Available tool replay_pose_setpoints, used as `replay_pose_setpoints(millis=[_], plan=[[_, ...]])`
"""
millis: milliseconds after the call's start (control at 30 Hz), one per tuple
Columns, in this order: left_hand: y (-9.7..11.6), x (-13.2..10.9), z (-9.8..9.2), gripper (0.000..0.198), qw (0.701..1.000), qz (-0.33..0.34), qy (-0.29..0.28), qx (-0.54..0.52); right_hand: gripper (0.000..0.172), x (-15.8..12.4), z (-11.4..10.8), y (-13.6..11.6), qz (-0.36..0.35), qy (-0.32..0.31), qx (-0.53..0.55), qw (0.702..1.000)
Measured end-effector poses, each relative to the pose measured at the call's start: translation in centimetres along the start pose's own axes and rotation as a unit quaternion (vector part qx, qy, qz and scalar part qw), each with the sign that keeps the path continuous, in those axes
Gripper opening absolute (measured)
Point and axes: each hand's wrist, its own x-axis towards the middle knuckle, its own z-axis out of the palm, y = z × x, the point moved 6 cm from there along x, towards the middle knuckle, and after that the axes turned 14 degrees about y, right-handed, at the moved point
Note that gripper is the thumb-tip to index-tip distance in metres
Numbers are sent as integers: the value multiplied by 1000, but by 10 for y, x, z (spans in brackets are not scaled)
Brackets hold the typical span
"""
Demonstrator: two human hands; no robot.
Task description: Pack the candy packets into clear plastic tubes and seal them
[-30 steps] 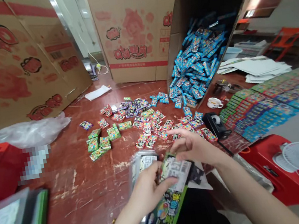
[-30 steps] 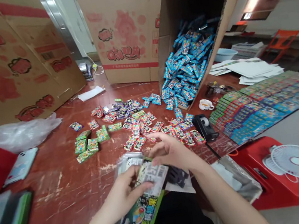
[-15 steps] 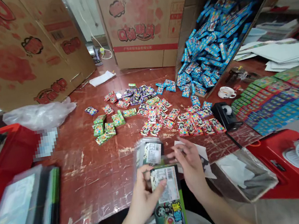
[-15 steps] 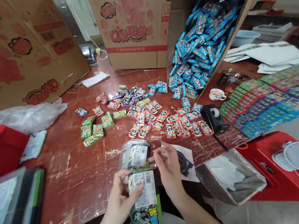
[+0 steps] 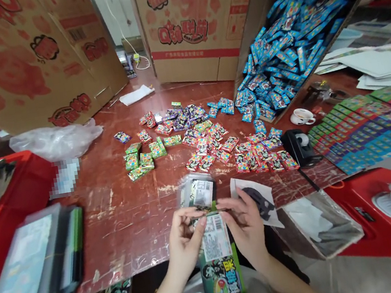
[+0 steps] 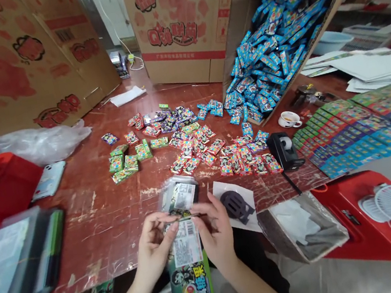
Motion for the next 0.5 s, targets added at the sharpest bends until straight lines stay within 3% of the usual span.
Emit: replay_pose_setpoints(millis=[100, 333, 400, 500], plan=[[6, -1, 2, 12, 998, -5, -27, 57, 57, 5, 3, 0, 80, -46, 19, 996], [-3, 3, 6, 24, 988, -152, 11, 38, 62, 24, 4, 4, 259, -77, 92, 958], [-2, 2, 9, 23, 990, -125, 5, 67, 61, 27, 0, 10, 278, -67, 91, 954], [6, -2, 16, 21, 994, -24, -12, 102, 55, 23, -8, 17, 262, -66, 84, 959]])
